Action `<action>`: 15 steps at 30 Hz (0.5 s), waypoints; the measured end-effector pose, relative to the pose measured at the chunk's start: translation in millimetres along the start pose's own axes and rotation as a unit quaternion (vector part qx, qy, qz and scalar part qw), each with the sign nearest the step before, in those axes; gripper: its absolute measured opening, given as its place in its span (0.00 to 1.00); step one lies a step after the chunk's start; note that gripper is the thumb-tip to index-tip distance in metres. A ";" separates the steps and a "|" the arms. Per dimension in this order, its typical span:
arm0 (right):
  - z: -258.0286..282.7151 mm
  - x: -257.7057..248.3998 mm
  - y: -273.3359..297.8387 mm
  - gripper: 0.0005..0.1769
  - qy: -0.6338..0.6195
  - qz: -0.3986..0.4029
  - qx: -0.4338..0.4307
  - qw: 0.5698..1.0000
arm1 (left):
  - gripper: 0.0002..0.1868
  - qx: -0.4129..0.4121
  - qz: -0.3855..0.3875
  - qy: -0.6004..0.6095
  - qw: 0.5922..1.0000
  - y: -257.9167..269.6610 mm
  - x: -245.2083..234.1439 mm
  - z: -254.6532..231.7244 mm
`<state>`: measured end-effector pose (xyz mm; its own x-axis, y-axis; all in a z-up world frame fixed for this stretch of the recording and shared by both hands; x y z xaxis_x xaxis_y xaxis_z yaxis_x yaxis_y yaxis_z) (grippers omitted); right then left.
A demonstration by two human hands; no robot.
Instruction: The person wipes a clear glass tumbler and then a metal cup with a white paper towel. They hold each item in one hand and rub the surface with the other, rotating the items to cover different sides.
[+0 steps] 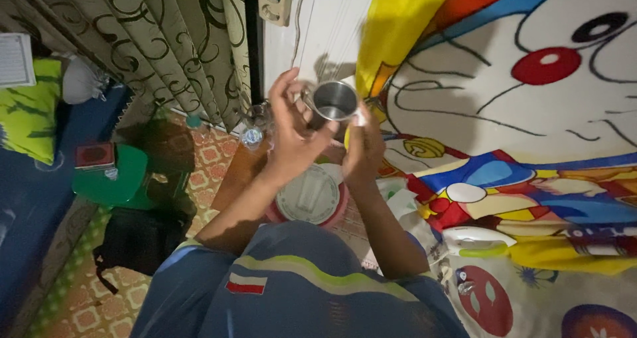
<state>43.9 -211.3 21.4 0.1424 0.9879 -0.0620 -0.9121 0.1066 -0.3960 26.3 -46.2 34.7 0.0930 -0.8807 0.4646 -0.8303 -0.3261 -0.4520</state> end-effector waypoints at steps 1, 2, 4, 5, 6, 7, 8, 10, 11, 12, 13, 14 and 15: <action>2.3 -4.5 -1.0 0.21 0.010 -0.003 0.004 1.000 | 0.44 -0.014 -0.002 -0.028 1.000 1.0 -1.4 0.3; 4.2 -8.9 -1.7 0.21 0.021 -0.005 0.008 1.000 | 0.45 -0.028 -0.006 -0.055 0.998 2.9 -3.3 0.7; 12.6 -2.9 3.5 0.23 0.120 0.014 -0.083 0.989 | 0.39 -0.037 -0.025 -0.069 0.997 0.7 -8.4 8.6; 23.6 4.6 9.4 0.25 0.218 0.031 -0.172 0.960 | 0.33 -0.047 -0.042 -0.081 0.995 0.1 -12.5 13.4; 24.4 6.3 12.9 0.25 0.219 0.030 -0.174 0.960 | 0.33 -0.044 -0.042 -0.080 0.995 -0.7 -10.3 6.6; 35.0 13.1 19.9 0.22 0.152 0.054 -0.236 0.958 | 0.34 -0.042 -0.055 -0.094 0.993 -1.6 -10.3 -0.4; 45.5 19.4 28.7 0.21 0.084 0.078 -0.295 0.949 | 0.35 -0.040 -0.068 -0.109 0.991 -2.5 -11.6 -8.2; 33.6 15.9 19.6 0.22 0.098 0.076 -0.296 0.947 | 0.35 -0.052 -0.052 -0.083 0.994 3.2 -23.5 20.5; 26.8 14.6 15.2 0.23 0.112 0.075 -0.293 0.946 | 0.35 -0.066 -0.035 -0.057 0.996 6.3 -28.6 36.7; 29.7 16.5 12.4 0.23 0.113 0.075 -0.291 0.947 | 0.35 -0.068 -0.036 -0.057 0.995 10.2 -18.4 28.4; 32.5 17.4 9.6 0.22 0.099 0.074 -0.289 0.949 | 0.36 -0.074 -0.013 -0.028 0.997 13.8 -4.0 21.3; 35.5 16.4 5.3 0.22 0.087 0.072 -0.289 0.951 | 0.37 -0.078 0.013 0.004 0.997 16.6 12.9 15.1; 33.1 13.2 8.4 0.22 0.090 0.071 -0.289 0.951 | 0.37 -0.080 0.014 0.007 0.997 16.2 11.6 11.3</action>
<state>25.5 -193.7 47.6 0.1447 0.9469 -0.2871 -0.5713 -0.1570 -0.8056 20.0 -65.6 24.1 0.0617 -0.8839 0.4636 -0.9094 -0.2412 -0.3388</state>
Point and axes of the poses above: each hand's wrist, its own y-axis away from the middle knuckle, its own x-axis out of the palm, z = x × y, the point moved 9 cm from there along -y, towards the middle knuckle, and after that the axes turned 5 degrees about -x, right-handed, at the moved point
